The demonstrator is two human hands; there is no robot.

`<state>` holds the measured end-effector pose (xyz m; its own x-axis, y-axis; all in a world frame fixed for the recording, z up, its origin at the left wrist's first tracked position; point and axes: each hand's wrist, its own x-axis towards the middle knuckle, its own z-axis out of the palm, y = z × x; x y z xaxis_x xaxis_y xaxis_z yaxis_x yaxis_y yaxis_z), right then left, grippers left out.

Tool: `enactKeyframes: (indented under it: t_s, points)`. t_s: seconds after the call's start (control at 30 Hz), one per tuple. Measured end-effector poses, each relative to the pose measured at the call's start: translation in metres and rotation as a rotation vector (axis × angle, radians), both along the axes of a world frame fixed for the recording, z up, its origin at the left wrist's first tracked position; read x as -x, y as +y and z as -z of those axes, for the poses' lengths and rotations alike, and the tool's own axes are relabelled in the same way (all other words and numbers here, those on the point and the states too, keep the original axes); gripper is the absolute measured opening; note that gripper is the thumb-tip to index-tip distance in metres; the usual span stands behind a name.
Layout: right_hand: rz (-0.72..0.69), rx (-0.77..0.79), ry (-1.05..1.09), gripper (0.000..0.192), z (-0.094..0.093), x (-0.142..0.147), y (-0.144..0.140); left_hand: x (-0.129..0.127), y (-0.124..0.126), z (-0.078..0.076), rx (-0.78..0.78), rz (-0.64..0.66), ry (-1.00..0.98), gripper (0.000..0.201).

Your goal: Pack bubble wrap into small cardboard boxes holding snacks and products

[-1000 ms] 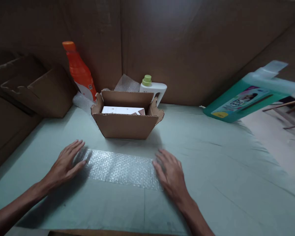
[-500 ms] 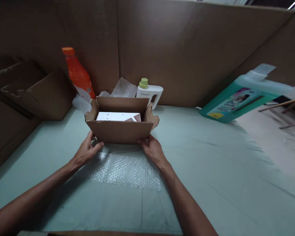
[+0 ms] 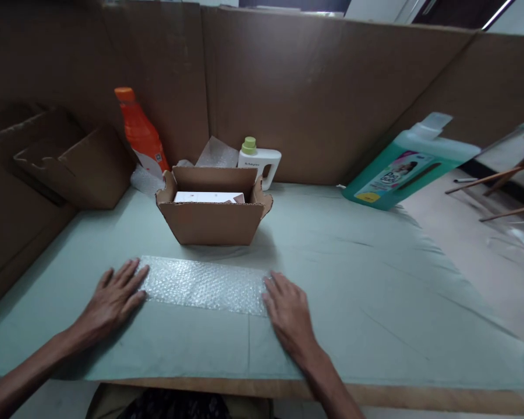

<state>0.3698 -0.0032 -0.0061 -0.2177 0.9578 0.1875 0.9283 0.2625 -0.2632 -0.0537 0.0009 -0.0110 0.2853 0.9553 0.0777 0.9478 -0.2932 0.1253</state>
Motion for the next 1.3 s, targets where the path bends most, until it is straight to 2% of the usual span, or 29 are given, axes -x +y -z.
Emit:
enactKeyframes:
  t_s: [0.07,0.1,0.2,0.3,0.37,0.43,0.5,0.6,0.7,0.77,0.83,0.87,0.93,1.0,1.07,1.13,1.2,1.23,1.3]
  points:
    - [0.099,-0.051,0.013,0.04,-0.005,-0.023,0.007,0.014,-0.004,-0.009,-0.028,-0.154,-0.005,0.058]
    - [0.115,-0.062,0.018,0.039,-0.008,-0.026,0.013,0.013,-0.005,-0.013,-0.037,-0.215,-0.007,0.058]
    - [0.084,-0.009,0.028,0.036,-0.014,-0.008,0.033,-0.006,0.0,-0.023,-0.037,-0.317,-0.063,0.048]
    - [0.029,0.058,0.084,0.021,-0.023,0.014,0.032,-0.024,0.005,-0.027,-0.057,-0.311,-0.175,0.026]
    - [0.016,0.133,0.169,0.019,-0.033,0.019,0.009,-0.027,0.005,-0.03,-0.084,-0.272,-0.223,0.019]
    - [0.031,0.24,0.289,0.025,-0.045,0.018,-0.03,-0.029,0.005,-0.036,-0.116,-0.213,-0.252,0.017]
    - [0.039,0.334,0.408,0.042,-0.054,0.017,-0.075,-0.038,0.012,-0.043,-0.152,-0.12,-0.281,0.018]
    - [-0.014,0.446,0.555,0.065,-0.059,0.025,-0.133,-0.075,0.037,-0.052,-0.169,0.082,-0.313,0.022]
    - [-0.038,0.617,0.664,0.052,-0.055,0.042,-0.165,-0.122,0.064,-0.053,-0.143,0.26,-0.333,0.031]
    - [0.027,0.7,0.708,0.038,-0.051,0.054,-0.174,-0.139,0.064,-0.051,-0.144,0.314,-0.34,0.045]
    - [0.092,0.746,0.81,0.037,-0.048,0.065,-0.176,-0.136,0.044,-0.051,-0.097,0.369,-0.414,0.06]
    - [0.108,0.771,0.911,0.04,-0.048,0.069,-0.173,-0.128,0.027,-0.052,-0.016,0.408,-0.491,0.064]
    - [0.092,0.82,1.189,0.047,-0.049,0.076,-0.163,-0.104,-0.014,-0.058,0.274,0.493,-0.715,0.07]
    - [0.078,0.84,1.44,0.05,-0.051,0.084,-0.144,-0.085,-0.053,-0.064,0.612,0.489,-0.934,0.077]
    - [0.102,0.847,1.572,0.049,-0.052,0.091,-0.121,-0.081,-0.079,-0.065,0.747,0.427,-1.053,0.086]
    - [0.146,0.877,1.61,0.053,-0.051,0.097,-0.1,-0.094,-0.087,-0.055,0.64,0.281,-1.033,0.086]
    - [0.179,0.871,1.562,0.064,-0.047,0.097,-0.09,-0.113,-0.079,-0.038,0.439,0.082,-0.901,0.074]
    - [0.187,0.824,1.486,0.07,-0.045,0.095,-0.089,-0.122,-0.072,-0.029,0.356,0.002,-0.824,0.07]
    - [0.164,0.61,1.219,0.073,-0.038,0.087,-0.094,-0.134,-0.057,-0.013,0.263,-0.067,-0.695,0.068]
